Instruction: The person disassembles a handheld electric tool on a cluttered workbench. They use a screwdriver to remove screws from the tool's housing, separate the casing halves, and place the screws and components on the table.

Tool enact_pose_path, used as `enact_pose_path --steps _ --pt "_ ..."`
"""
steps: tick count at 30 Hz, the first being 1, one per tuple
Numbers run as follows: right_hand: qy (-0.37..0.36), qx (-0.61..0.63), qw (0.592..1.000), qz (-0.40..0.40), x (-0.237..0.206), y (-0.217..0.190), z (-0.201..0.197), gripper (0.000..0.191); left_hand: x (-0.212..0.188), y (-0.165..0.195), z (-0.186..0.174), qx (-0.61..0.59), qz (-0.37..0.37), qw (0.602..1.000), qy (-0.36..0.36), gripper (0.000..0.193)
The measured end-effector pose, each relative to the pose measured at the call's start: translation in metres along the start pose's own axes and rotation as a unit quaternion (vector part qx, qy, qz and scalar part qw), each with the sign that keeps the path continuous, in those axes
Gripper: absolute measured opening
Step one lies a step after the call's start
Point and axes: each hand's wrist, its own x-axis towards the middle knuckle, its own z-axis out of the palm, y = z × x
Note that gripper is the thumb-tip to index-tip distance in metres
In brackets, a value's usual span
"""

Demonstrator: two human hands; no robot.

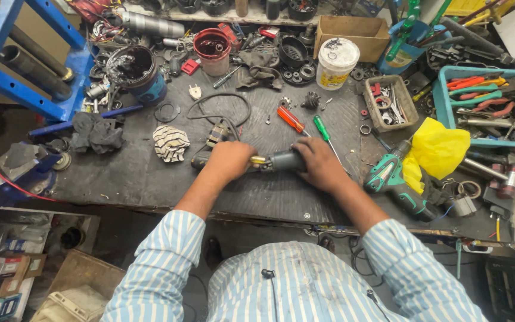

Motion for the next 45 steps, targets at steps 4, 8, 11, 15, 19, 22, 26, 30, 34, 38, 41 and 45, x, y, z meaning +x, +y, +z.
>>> enact_pose_path --steps 4,8,11,15,19,22,26,30,34,38,41,45 --pt "-0.041 0.095 0.994 0.041 0.004 0.015 -0.012 0.067 -0.005 0.012 -0.028 -0.025 -0.032 0.998 0.042 0.021" --pt "-0.024 0.158 0.985 0.067 0.007 -0.004 -0.013 0.067 -0.022 0.025 -0.074 -0.161 -0.052 0.955 0.245 0.029" --pt "-0.058 0.159 0.981 0.101 0.008 -0.022 -0.008 0.063 -0.041 0.049 -0.092 -0.248 -0.090 0.924 0.278 0.027" --pt "-0.016 0.101 0.992 0.075 0.019 -0.023 -0.014 0.063 -0.054 0.060 -0.106 -0.290 -0.048 0.912 0.285 0.024" --pt "-0.008 0.103 0.983 0.150 0.014 -0.015 -0.019 0.063 -0.067 0.061 -0.100 -0.350 -0.147 0.911 0.161 0.019" --pt "-0.008 0.126 0.978 0.167 0.008 -0.012 -0.004 0.066 -0.068 0.056 -0.078 -0.374 -0.212 0.898 0.095 0.023" --pt "0.025 0.185 0.967 0.175 -0.007 -0.007 0.006 0.066 -0.074 0.059 -0.027 -0.358 -0.182 0.907 0.128 0.022" --pt "0.067 0.217 0.956 0.187 -0.010 -0.005 0.000 0.067 -0.055 0.060 0.022 -0.233 -0.134 0.944 0.193 0.032" --pt "0.054 0.220 0.952 0.206 -0.015 -0.013 -0.009 0.065 -0.014 0.067 0.056 -0.148 -0.171 0.958 0.174 0.034" --pt "0.049 0.205 0.951 0.225 -0.018 -0.018 -0.015 0.064 0.007 0.070 0.042 -0.074 -0.179 0.975 0.111 0.025" --pt "0.044 0.155 0.959 0.235 -0.021 -0.017 -0.021 0.064 -0.010 0.058 -0.006 -0.104 -0.156 0.981 -0.043 0.029" --pt "0.017 -0.017 0.976 0.215 -0.026 -0.023 -0.019 0.060 -0.003 0.032 -0.069 -0.150 -0.159 0.976 -0.007 0.038"
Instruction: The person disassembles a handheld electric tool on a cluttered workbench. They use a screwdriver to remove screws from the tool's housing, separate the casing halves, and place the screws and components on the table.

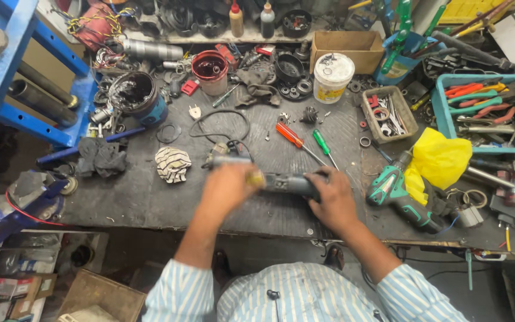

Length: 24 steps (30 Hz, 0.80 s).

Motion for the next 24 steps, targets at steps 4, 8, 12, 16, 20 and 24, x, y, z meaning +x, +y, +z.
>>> enact_pose_path --steps 4,8,12,16,20,24 --pt "0.108 -0.116 0.973 -0.168 -0.010 -0.011 0.020 0.054 0.074 0.006 -0.001 0.040 0.109 0.980 0.162 0.022" --pt "0.091 -0.095 0.970 -0.206 -0.034 -0.013 0.020 0.046 0.123 0.008 0.030 0.119 0.052 0.986 0.102 0.011" --pt "0.091 -0.113 0.962 -0.232 -0.050 0.000 -0.001 0.048 0.120 0.004 0.034 0.054 0.049 0.984 0.164 0.020" --pt "0.092 0.064 0.994 0.012 -0.040 0.007 -0.009 0.085 0.083 -0.017 0.015 -0.001 0.006 0.985 0.172 0.042" --pt "0.021 -0.008 0.997 0.068 -0.024 0.013 -0.010 0.097 0.052 -0.049 -0.007 0.002 -0.037 0.975 0.221 0.047" --pt "-0.031 -0.066 0.992 0.103 -0.030 0.010 -0.007 0.091 0.026 -0.042 -0.002 0.061 -0.009 0.923 0.379 0.052"
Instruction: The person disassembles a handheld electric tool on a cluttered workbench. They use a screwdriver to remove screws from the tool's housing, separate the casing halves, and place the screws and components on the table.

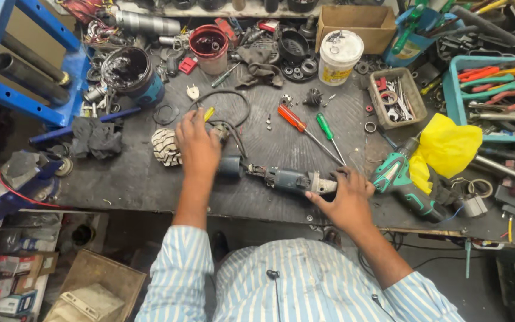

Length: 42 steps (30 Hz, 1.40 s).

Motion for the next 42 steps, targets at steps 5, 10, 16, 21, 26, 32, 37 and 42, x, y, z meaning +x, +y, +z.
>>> enact_pose_path --steps 5,10,16,21,26,32,37,42 --pt "0.027 0.053 0.997 -0.045 -0.015 0.000 0.008 0.095 -0.068 0.060 0.003 -0.253 0.239 0.920 -0.180 0.073" --pt "0.011 0.158 0.984 -0.084 -0.027 0.015 0.009 0.100 -0.096 0.070 0.020 -0.169 0.237 0.921 -0.257 0.086" --pt "0.033 0.160 0.977 -0.135 -0.005 0.008 0.015 0.098 -0.094 0.052 0.023 -0.136 0.228 0.942 -0.204 0.074" --pt "0.041 0.156 0.976 -0.148 0.018 -0.013 0.011 0.093 -0.080 0.033 0.024 -0.135 0.189 0.949 -0.212 0.071" --pt "0.042 0.119 0.974 -0.188 0.020 0.002 -0.021 0.077 -0.080 0.037 0.017 -0.129 0.172 0.958 -0.189 0.071" --pt "0.119 0.113 0.982 -0.094 0.010 0.033 -0.031 0.048 -0.079 0.053 -0.002 -0.110 0.150 0.962 -0.202 0.090" --pt "0.146 0.087 0.983 -0.065 0.016 0.051 -0.023 0.039 -0.081 0.075 0.000 -0.146 0.192 0.944 -0.225 0.095" --pt "0.136 0.066 0.987 -0.053 0.044 0.044 -0.023 0.027 -0.078 0.090 0.013 -0.174 0.223 0.934 -0.219 0.093"
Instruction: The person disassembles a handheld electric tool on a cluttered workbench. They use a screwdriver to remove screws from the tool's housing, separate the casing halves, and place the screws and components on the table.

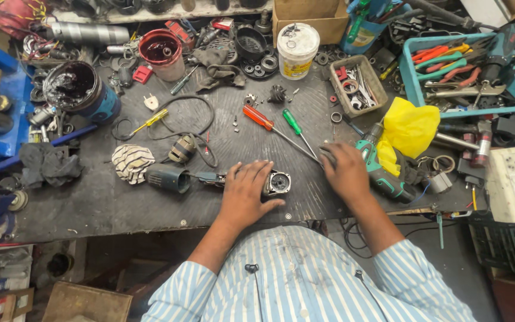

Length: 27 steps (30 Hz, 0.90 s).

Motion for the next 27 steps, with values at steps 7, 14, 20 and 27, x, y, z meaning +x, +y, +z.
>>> enact_pose_path --steps 7,14,20,27 --pt "-0.149 -0.117 0.981 -0.052 0.038 -0.019 0.044 0.033 -0.007 0.000 0.004 0.008 -0.014 1.000 0.007 0.080" --pt "-0.373 0.513 0.732 0.248 0.027 0.006 0.035 0.027 -0.012 -0.012 -0.014 -0.024 0.003 1.000 -0.007 0.079" --pt "-0.185 0.462 0.842 0.209 0.013 -0.021 -0.015 0.040 -0.009 -0.019 -0.010 -0.035 0.005 0.999 -0.009 0.079" --pt "-0.377 0.887 0.208 0.169 -0.047 -0.040 -0.097 0.048 -0.006 -0.022 -0.006 -0.037 0.009 0.999 -0.005 0.080"
